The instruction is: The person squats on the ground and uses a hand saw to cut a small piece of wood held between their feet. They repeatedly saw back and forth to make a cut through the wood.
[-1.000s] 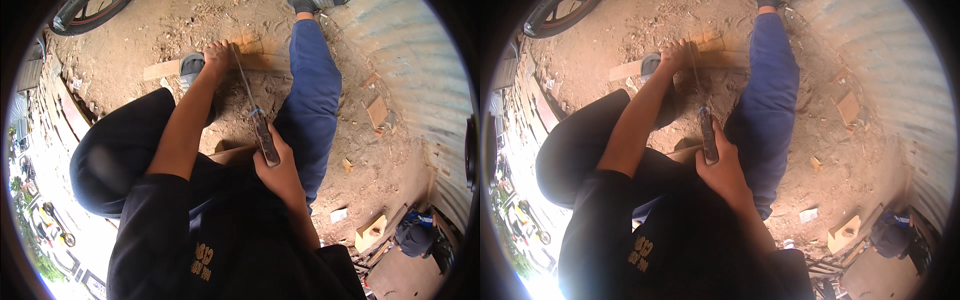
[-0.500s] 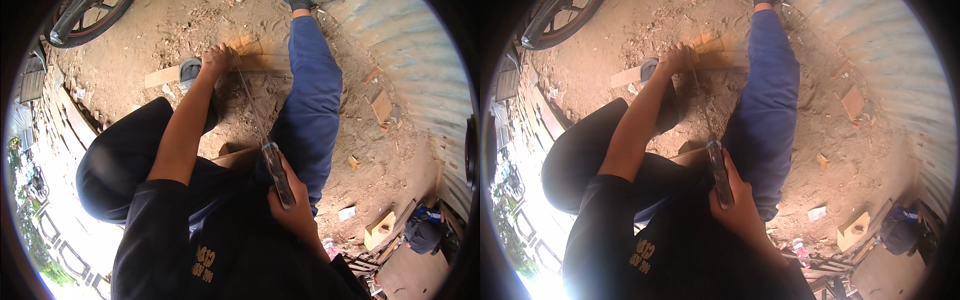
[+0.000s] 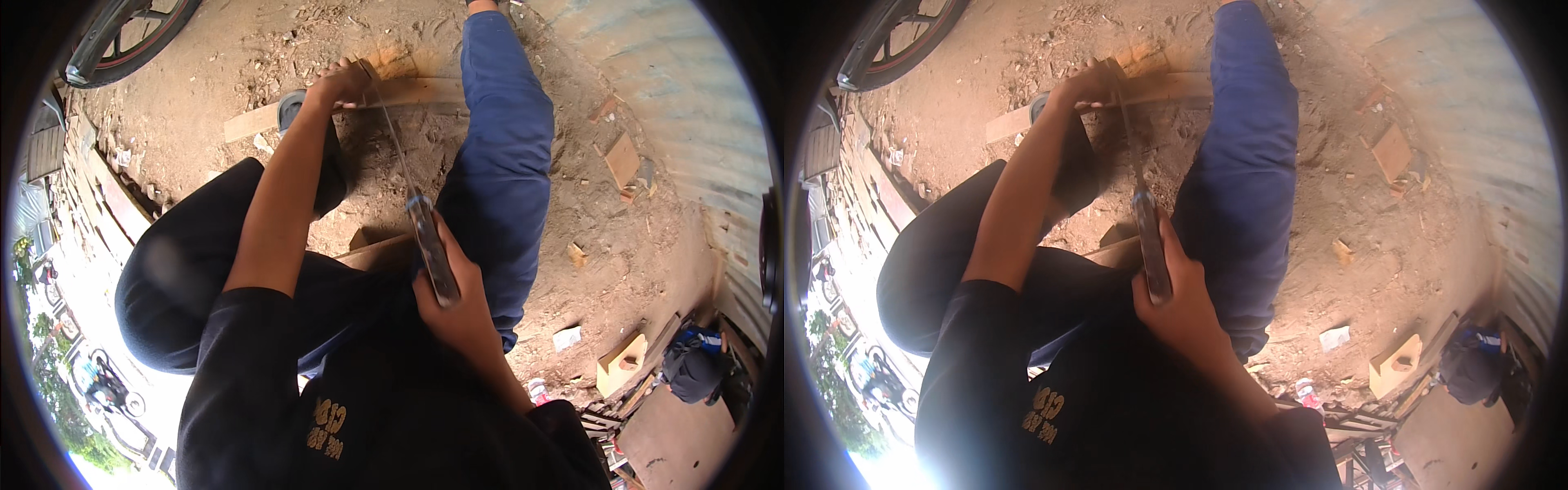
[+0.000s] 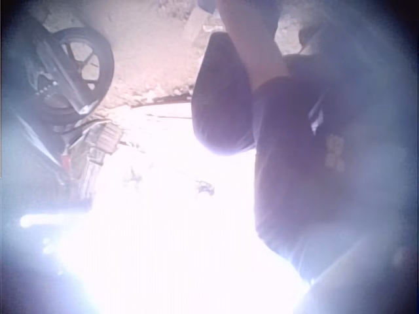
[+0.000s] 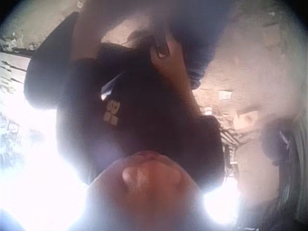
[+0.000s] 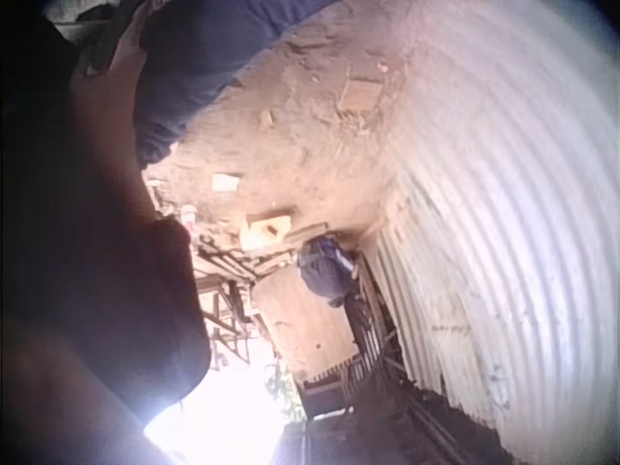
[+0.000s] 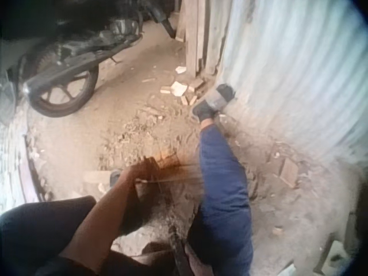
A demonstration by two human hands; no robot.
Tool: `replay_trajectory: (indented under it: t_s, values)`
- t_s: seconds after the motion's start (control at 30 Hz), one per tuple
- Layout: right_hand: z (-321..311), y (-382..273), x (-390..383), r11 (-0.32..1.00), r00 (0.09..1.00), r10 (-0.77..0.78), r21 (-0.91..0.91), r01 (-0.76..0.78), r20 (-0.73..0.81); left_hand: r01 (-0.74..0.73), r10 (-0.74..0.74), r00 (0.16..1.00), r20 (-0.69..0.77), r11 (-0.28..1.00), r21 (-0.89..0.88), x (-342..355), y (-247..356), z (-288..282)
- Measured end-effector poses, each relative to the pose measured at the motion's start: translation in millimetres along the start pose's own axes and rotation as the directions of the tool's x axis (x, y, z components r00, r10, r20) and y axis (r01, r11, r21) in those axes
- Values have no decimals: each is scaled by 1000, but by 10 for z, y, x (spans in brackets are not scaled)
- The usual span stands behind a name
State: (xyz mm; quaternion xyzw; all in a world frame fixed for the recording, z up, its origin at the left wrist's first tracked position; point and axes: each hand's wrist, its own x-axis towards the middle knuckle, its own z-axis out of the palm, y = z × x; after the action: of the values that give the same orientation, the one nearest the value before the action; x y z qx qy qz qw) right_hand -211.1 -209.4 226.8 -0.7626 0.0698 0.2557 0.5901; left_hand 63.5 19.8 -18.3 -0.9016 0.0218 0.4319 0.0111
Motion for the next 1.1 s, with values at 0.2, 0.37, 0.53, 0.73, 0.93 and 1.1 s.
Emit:
replay_trajectory:
  t_s: [0.2, 0.37, 0.53, 0.73, 0.93, 1.1]
  values:
    - [-270, 62, -274, 986, 993, -117, -120, 115, -9, -116, 119, 993, -25, 989, 90, -7, -42, 90]
    - [-194, 21, 146, 998, 998, -3, -67, 7, 67, -249, 245, 968, 48, 928, 277, 216, -244, 223]
    - [-310, -55, -140, 992, 997, -66, -104, 68, 30, -255, 297, 948, -112, 923, 288, -188, -49, 54]
    - [-75, 11, 401, 996, 998, 58, -76, -56, 23, -320, 327, 945, 13, 916, 242, -52, -79, 13]
    - [-101, 124, 71, 986, 986, -163, -39, 162, -33, -240, 251, 960, -122, 966, 95, 258, -349, 361]
    - [-73, 125, 238, 998, 999, -52, -23, 52, -7, -136, 131, 983, -128, 990, -28, -211, -31, 98]
